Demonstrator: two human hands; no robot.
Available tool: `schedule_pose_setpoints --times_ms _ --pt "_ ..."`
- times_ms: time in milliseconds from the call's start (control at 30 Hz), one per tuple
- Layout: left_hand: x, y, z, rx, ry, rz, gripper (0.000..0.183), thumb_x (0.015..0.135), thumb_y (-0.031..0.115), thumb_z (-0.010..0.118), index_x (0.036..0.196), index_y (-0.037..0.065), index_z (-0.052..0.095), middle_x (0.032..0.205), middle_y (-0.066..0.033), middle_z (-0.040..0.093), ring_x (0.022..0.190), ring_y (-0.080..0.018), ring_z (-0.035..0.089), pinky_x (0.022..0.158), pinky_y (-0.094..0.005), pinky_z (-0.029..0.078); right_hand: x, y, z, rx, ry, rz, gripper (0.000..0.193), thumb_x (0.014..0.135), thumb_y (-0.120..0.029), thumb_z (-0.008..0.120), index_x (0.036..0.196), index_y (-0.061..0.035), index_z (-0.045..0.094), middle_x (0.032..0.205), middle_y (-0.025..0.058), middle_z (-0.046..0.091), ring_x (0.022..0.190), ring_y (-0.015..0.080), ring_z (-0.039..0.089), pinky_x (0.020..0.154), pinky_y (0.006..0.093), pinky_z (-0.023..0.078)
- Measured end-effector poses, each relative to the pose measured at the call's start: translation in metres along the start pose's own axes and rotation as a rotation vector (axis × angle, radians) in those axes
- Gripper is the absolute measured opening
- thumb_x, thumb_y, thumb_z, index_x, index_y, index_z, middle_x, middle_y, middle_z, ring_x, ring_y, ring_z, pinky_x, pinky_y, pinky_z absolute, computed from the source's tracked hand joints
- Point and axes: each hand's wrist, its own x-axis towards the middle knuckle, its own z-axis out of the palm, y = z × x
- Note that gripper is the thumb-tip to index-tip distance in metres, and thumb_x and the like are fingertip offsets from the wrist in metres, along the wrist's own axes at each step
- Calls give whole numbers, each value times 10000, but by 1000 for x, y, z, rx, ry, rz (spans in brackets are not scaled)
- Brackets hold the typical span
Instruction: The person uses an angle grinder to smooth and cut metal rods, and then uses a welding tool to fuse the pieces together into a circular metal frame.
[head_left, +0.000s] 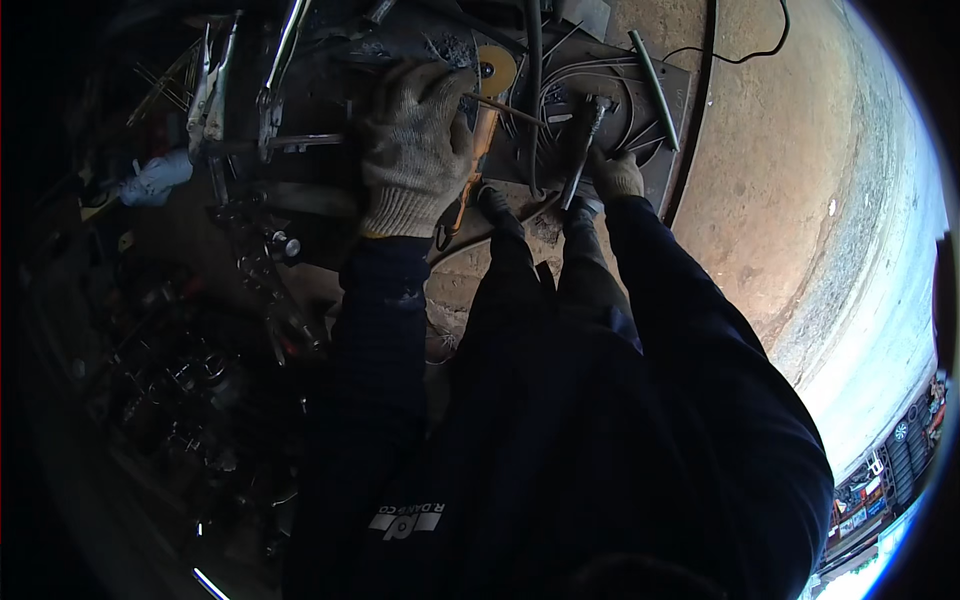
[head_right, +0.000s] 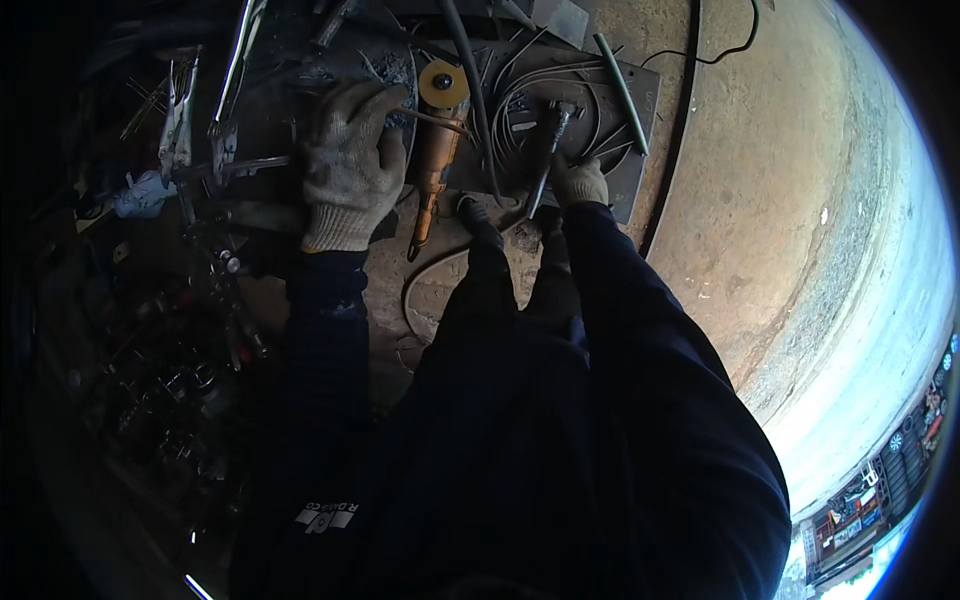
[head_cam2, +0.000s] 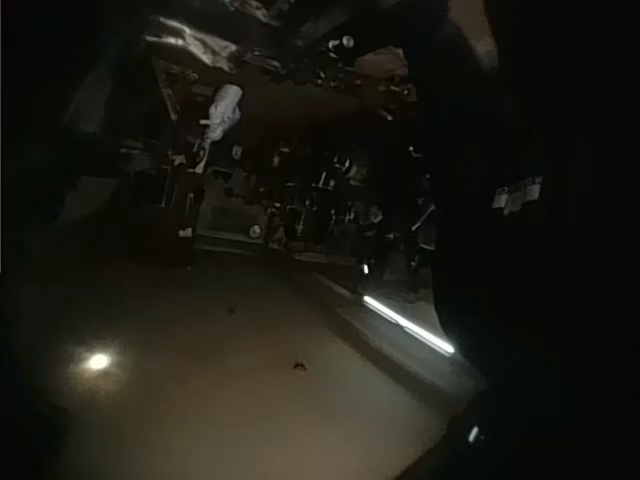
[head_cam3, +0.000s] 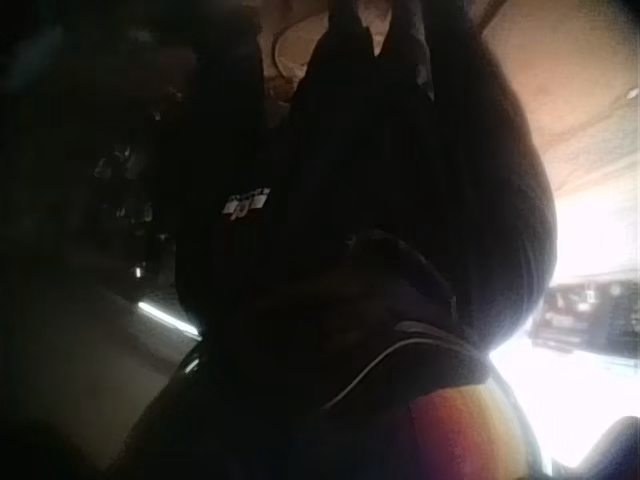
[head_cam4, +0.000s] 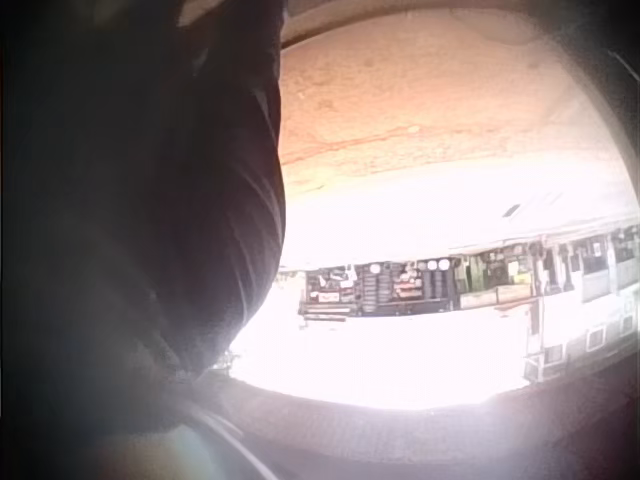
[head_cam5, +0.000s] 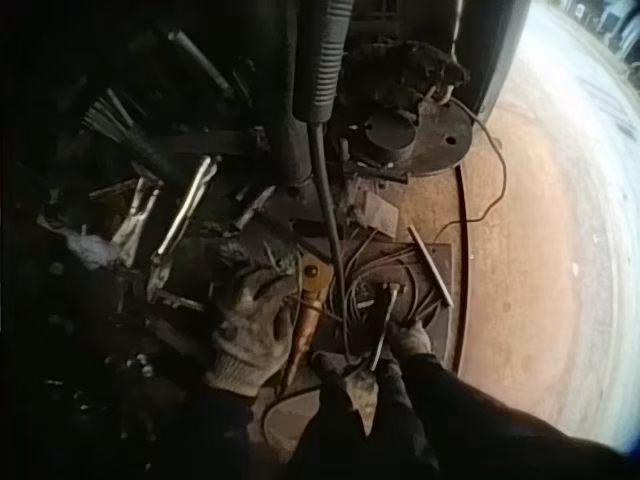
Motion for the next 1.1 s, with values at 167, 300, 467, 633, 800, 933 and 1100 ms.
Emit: schedule_pose_setpoints --times_ms 167,300,467,633,800,933,1100 --pt "1 6 0 38 57 -29 320 801 122 651 1118 131 694 1195 -62 615 1230 -299 549 1044 -478 472 -23 16 -27 188 185 -198 605 901 -501 650 1256 -14 605 1164 225 695 1123 384 653 978 446 491" --pt "-4 0 3 -6 84 -40 299 816 179 663 1111 143 698 1191 -55 615 1235 -289 541 1048 -482 454 -66 -54 -72 542 182 -655 410 941 -346 673 1189 -20 645 1011 173 711 981 284 701 863 367 536" --pt "4 5 -2 -19 70 -54 290 834 239 699 1114 166 693 1170 -39 607 1210 -273 536 988 -482 465 -140 -168 -149 684 82 -1093 352 972 -273 672 1211 -17 644 1057 116 715 969 211 702 842 323 547" --pt "3 8 -3 10 85 -46 286 817 200 707 1102 168 696 1160 -32 607 1198 -265 542 996 -482 460 -139 -183 -157 713 106 -1119 309 985 -245 658 1201 -24 659 989 75 709 880 148 680 794 284 550" --pt "-1 1 3 -69 91 -68 279 812 161 685 1089 149 712 1197 -26 619 1227 -268 539 1047 -466 447 -54 -92 -113 750 219 -661 378 941 -333 678 1174 -36 678 1069 165 726 1023 286 700 891 360 533" --pt "2 1 8 -84 115 -29 292 796 109 663 1082 142 711 1161 -36 643 1200 -280 563 1027 -458 467 41 -13 -113 73 294 -264 669 855 -581 637 1281 -64 648 1247 215 661 1172 367 627 995 437 484" --pt "2 -4 12 -87 130 14 332 766 49 663 1084 133 709 1150 -46 654 1172 -290 585 1008 -451 492 115 10 -110 -253 125 -302 649 887 -628 574 1345 -170 609 1344 255 583 1256 416 563 1043 464 457"
